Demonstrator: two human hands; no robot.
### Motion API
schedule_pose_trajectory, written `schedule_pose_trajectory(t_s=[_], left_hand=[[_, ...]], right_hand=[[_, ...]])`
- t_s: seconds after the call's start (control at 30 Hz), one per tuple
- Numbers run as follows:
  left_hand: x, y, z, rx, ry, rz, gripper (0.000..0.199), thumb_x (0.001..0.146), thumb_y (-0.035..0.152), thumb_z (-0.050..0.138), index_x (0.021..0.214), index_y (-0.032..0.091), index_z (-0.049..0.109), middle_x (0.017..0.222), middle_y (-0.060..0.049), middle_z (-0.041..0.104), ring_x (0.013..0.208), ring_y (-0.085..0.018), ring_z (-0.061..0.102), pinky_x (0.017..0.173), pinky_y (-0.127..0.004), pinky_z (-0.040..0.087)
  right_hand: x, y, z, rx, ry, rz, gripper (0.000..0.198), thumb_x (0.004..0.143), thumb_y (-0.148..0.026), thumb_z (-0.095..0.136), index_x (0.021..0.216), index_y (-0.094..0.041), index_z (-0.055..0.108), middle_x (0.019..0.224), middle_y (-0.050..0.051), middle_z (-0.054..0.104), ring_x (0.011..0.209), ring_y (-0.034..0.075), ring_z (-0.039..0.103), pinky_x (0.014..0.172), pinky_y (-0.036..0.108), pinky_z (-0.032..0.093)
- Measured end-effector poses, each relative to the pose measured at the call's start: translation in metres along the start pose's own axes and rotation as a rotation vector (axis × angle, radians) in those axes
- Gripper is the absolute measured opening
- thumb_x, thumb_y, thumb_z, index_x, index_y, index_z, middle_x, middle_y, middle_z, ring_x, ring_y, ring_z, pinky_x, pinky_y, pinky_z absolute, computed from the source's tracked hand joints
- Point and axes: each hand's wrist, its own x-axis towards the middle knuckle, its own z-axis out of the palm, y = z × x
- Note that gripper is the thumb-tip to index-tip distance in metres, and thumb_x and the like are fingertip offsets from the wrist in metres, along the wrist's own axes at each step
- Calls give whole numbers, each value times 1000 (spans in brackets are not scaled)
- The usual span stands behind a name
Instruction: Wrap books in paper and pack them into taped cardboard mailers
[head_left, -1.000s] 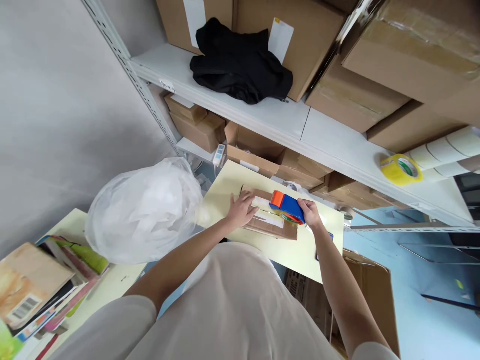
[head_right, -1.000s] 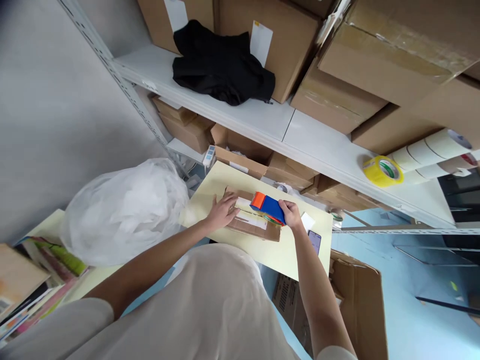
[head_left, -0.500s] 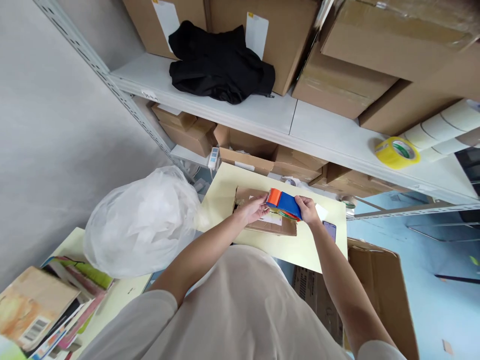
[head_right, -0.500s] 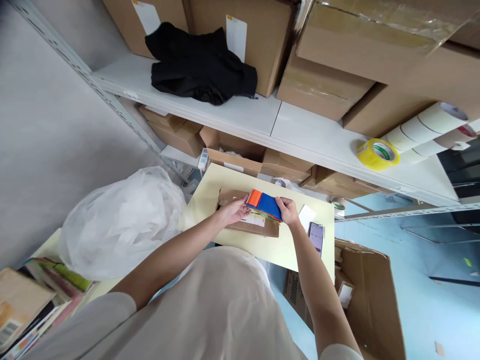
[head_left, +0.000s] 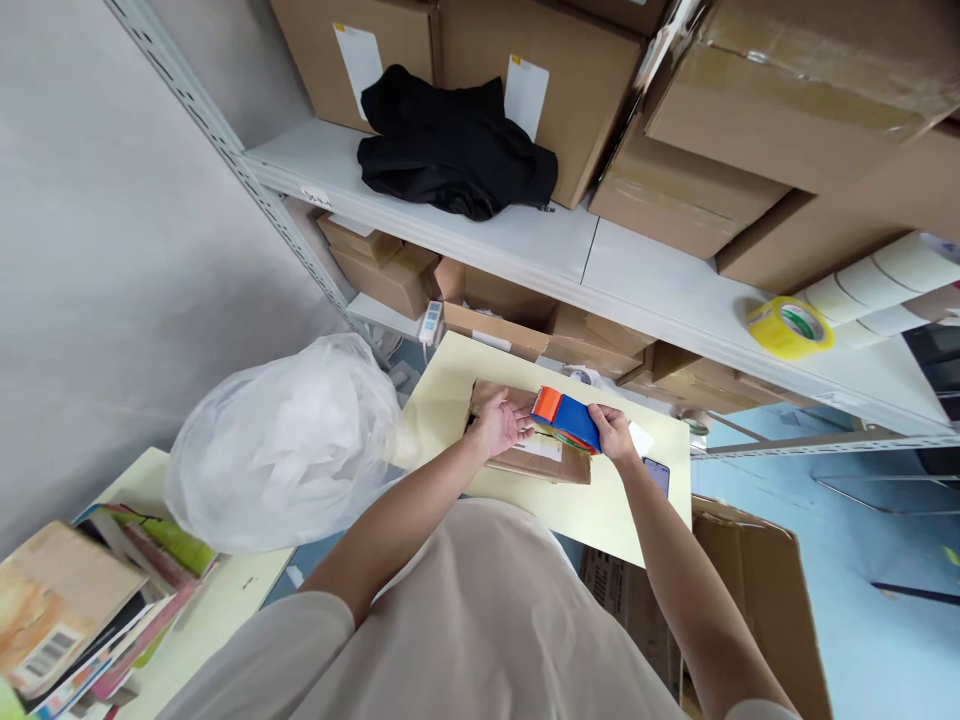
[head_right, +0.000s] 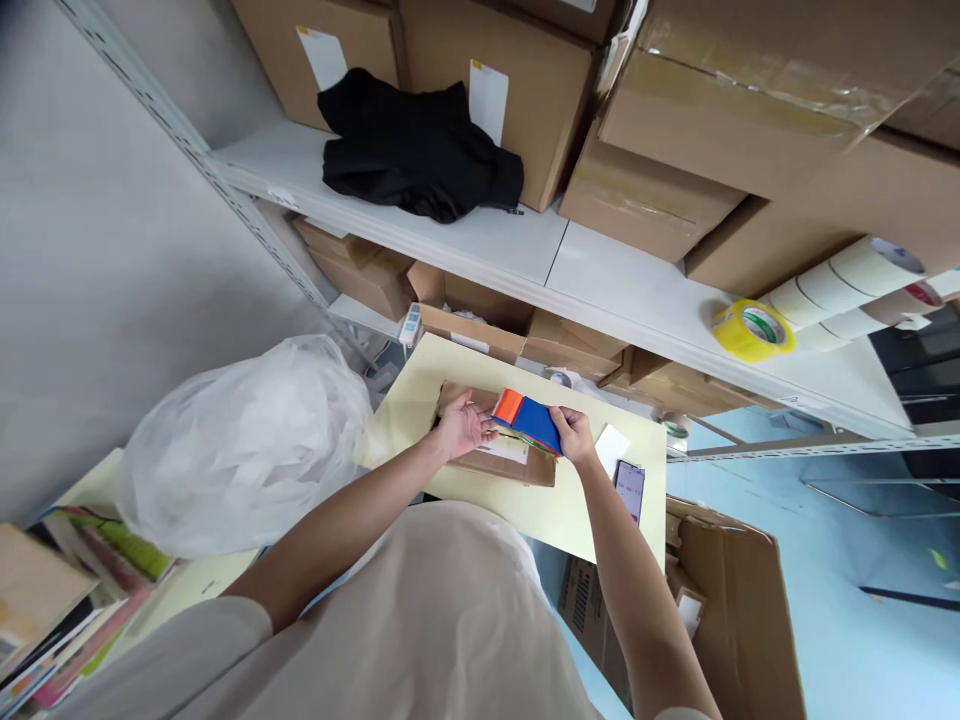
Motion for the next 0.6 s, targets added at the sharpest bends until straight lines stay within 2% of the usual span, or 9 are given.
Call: schedule_pose_trajectory(t_s=[0.07, 0.13, 0.23, 0.33, 0.47, 0.6], left_hand=[[-2, 3, 0, 167, 43, 93, 36, 76, 49, 64, 77, 13, 67, 78, -7, 68, 69, -15, 63, 62, -27, 49], [-5, 3, 0, 344, 119, 213, 29, 67, 41, 74, 77, 15, 70, 73, -4, 68, 66, -13, 62, 61, -23, 47], [-12, 3, 0, 525, 184, 299, 24, 66, 38, 73, 77, 16, 72, 68, -2, 68, 64, -13, 64, 55, -21, 44], [-24, 13, -7, 639, 216, 352, 26, 68, 40, 70, 78, 16, 72, 71, -3, 70, 61, -14, 64, 49, -21, 42], [-46, 49, -41, 619, 371, 446, 35, 62, 44, 74, 77, 13, 70, 71, -5, 69, 50, -9, 57, 47, -21, 41], [-59, 77, -88, 634, 500, 369, 38, 56, 46, 76, 72, 13, 67, 68, -4, 68, 48, -7, 53, 49, -21, 43]], right_hand=[[0, -2, 0, -10, -16, -6, 54, 76, -69, 46, 53, -21, 36, 51, -3, 32, 48, 9, 28, 44, 25, 26], [1, -6, 1, -38, -31, -19, 55, 76, -69, 46, 52, -21, 36, 50, -3, 32, 48, 9, 28, 44, 25, 26], [2, -18, 4, -107, -37, -74, 55, 78, -67, 47, 50, -21, 33, 51, -4, 29, 49, 9, 27, 44, 25, 25], [3, -34, -1, -191, -67, -141, 54, 81, -62, 47, 50, -20, 32, 52, -4, 28, 50, 9, 26, 45, 24, 24], [-1, -42, -29, -301, -41, -145, 53, 82, -60, 47, 50, -20, 34, 51, -4, 29, 50, 9, 28, 45, 24, 26], [-9, -36, -48, -429, -28, -90, 53, 81, -61, 47, 50, -20, 35, 49, -4, 31, 48, 10, 29, 46, 24, 28]])
